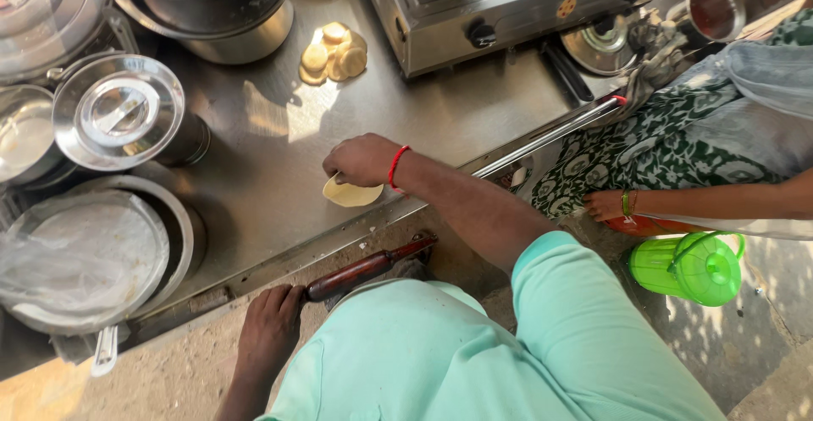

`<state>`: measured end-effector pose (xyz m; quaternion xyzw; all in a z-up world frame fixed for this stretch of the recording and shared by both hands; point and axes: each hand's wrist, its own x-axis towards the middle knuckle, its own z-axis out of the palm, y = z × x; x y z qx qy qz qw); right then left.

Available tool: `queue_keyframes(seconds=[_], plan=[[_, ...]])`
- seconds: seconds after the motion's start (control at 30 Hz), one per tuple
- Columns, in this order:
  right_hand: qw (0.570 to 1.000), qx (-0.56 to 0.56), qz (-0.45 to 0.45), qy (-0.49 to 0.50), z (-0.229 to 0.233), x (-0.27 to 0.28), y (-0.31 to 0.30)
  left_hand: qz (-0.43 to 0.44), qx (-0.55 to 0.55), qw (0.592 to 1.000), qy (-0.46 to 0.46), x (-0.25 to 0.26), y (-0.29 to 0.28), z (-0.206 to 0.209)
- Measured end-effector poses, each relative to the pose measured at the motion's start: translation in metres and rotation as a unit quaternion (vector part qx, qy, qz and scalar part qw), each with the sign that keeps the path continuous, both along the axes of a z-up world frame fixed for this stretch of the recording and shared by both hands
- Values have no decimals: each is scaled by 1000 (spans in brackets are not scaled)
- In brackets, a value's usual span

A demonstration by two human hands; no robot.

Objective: The person uses a wooden rolling pin to flatten small dough balls into thin circular discs on a stainless steel countertop. They repeatedly roll, flip, and adjust the dough pieces while a second person fries food nearby.

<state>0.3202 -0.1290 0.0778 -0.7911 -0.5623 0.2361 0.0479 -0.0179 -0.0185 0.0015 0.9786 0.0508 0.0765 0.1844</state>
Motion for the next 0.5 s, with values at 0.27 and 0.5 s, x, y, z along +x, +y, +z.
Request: queue_keyframes(seconds=[0.27, 0.5], plan=[[818, 84, -198, 533, 22, 8, -49, -12, -9, 999, 42, -3, 3, -10], [667, 226, -474, 528, -67, 11, -110, -19, -9, 999, 49, 4, 6, -6]])
